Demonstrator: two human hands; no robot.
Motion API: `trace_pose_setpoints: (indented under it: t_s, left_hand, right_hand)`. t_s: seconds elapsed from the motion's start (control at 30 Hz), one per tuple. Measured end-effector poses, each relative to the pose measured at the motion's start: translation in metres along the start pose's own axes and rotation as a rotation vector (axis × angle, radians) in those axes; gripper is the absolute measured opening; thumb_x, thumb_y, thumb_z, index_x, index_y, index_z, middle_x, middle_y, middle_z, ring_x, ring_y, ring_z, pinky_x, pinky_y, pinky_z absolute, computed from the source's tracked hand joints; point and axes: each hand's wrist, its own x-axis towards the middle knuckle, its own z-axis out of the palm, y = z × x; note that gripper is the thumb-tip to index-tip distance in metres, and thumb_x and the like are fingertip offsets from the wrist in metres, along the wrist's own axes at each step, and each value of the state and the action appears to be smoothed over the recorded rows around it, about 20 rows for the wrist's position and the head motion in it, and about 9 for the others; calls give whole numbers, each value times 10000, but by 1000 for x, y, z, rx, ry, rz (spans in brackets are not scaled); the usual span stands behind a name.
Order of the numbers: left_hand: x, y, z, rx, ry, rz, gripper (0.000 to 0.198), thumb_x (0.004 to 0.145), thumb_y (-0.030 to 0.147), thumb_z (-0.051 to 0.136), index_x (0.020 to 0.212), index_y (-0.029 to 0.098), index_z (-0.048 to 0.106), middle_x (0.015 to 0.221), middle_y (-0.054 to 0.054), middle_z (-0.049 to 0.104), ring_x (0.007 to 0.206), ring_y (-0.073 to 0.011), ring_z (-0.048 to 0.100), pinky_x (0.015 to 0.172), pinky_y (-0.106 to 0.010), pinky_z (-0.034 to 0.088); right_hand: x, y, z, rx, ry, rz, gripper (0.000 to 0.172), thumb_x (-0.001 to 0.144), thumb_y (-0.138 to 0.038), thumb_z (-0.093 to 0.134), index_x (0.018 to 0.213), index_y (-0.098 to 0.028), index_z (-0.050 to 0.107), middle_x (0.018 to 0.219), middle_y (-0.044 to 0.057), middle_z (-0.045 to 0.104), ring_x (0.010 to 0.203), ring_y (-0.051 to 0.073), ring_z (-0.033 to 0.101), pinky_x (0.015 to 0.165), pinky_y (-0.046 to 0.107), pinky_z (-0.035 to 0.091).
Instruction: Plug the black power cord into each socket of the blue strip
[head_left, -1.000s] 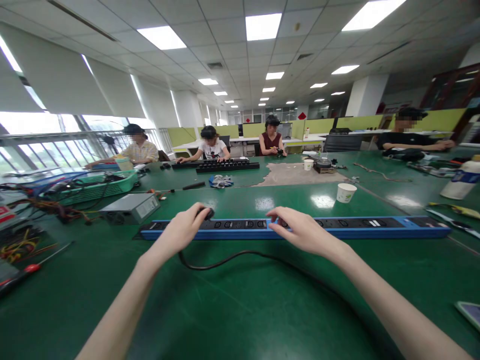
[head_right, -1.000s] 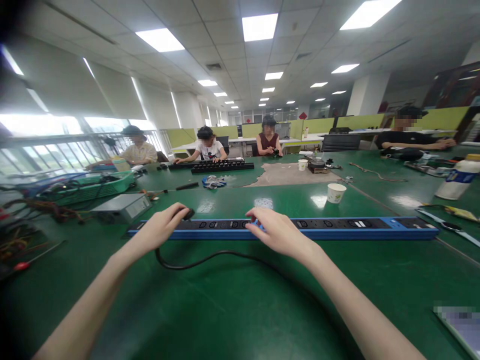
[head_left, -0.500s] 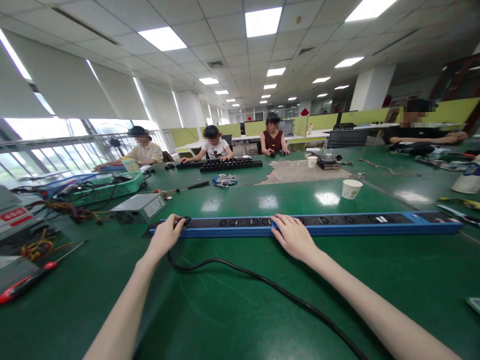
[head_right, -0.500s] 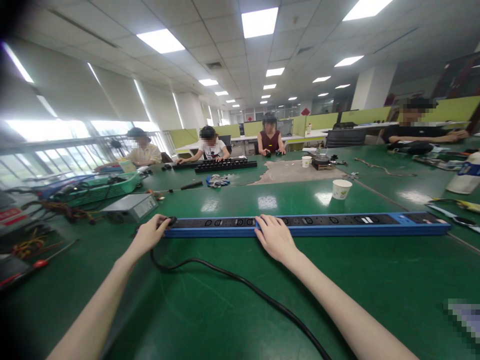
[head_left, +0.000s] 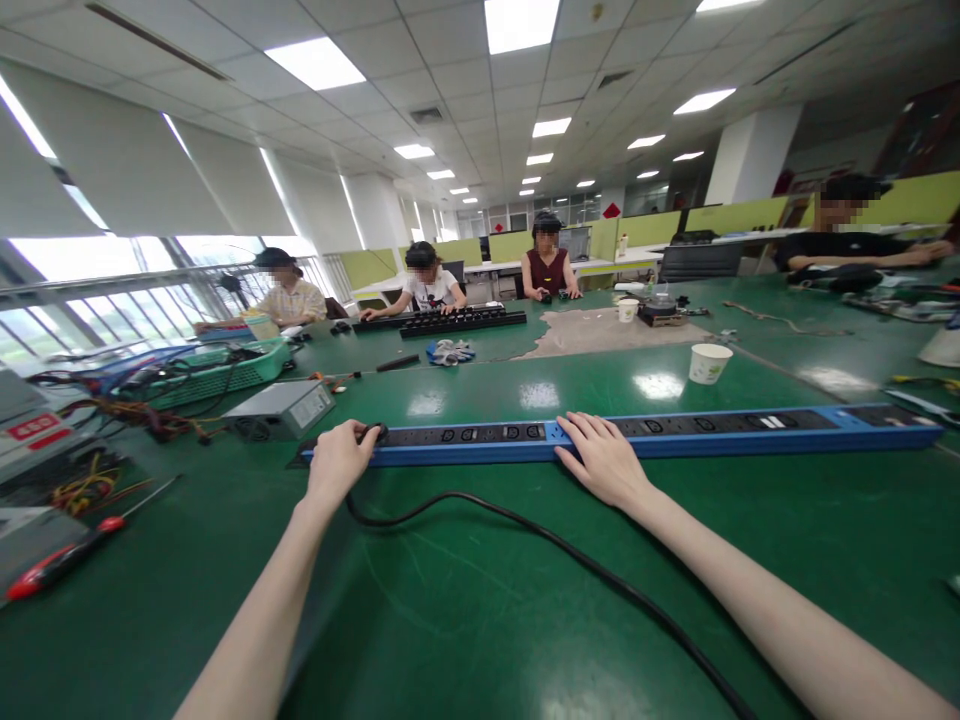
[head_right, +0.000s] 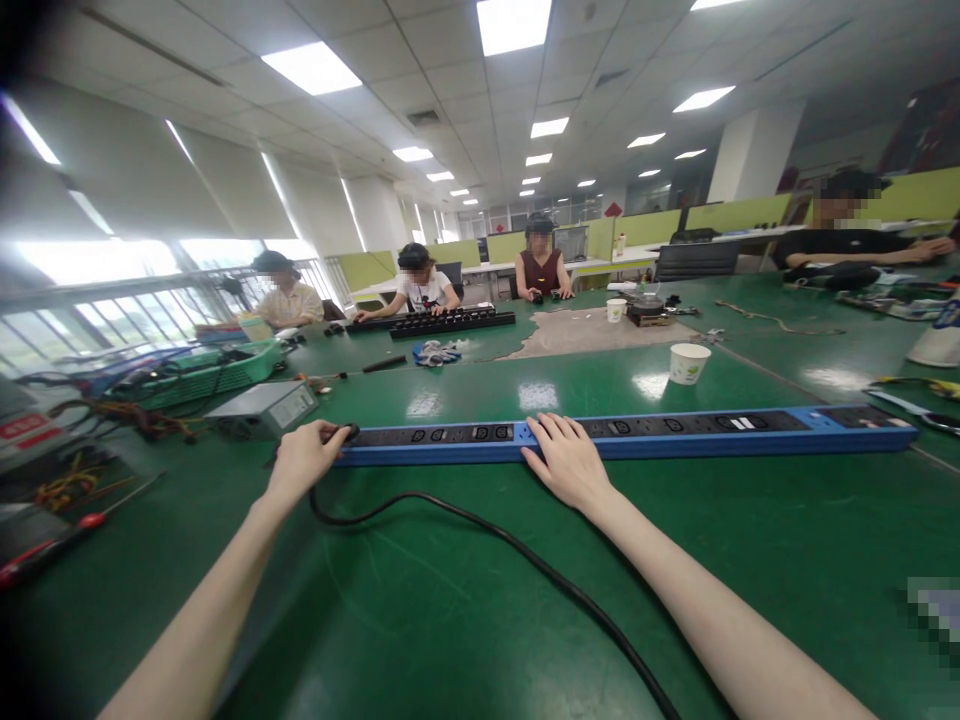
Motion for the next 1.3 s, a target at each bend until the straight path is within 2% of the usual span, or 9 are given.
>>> trace_pose_setpoints:
  t_s: [0.33,0.6,0.97,1.1,1.3]
  left_hand:
    - [-4,12,-6,-2,-26,-20,433,906,529,504,995,180,744,728,-99,747,921,-322,720,844,-382,515]
    - [-7,16,-8,28,14,-1,458,891,555,531,1036,183,755,905,-143,772,978,-346,707,867,-401,519]
    - [1,-2,1,75,-5,88,489,940,555,462,1104,191,745,1009,-140,774,1018,-320,707,884,-365,514]
    - [1,2,3,116,-2,51,505,940,573,456,1091,188,746,1025,-168,759,1013,-326,702,893,-387,516]
    - [-3,14,7,238,-24,11,556,940,608,411,1018,169,743,976,-204,737,956,-389,701,802,-452,524]
  right_hand:
    - [0,-2,-2,-5,1,5,546,1043,-463,379,1509,-215,515,1478,126,555,1370,281,476,1136,466,340]
    - [0,-3,-2,-9,2,14,542,1046,-472,378,1496,-210,528,1468,127,561,1366,277,473,1138,454,335]
    - [-1,-3,-2,-5,9,11,538,1049,-470,370,1484,-202,537,1456,133,565,1356,284,472,1131,453,339]
    - [-1,-4,-2,-5,9,15,537,1044,-463,378,1488,-205,535,1459,135,565,1358,287,472,1130,459,337]
    - [0,-4,-2,-2,9,18,536,1046,-467,372,1485,-205,536,1453,133,569,1353,283,475,1130,456,338]
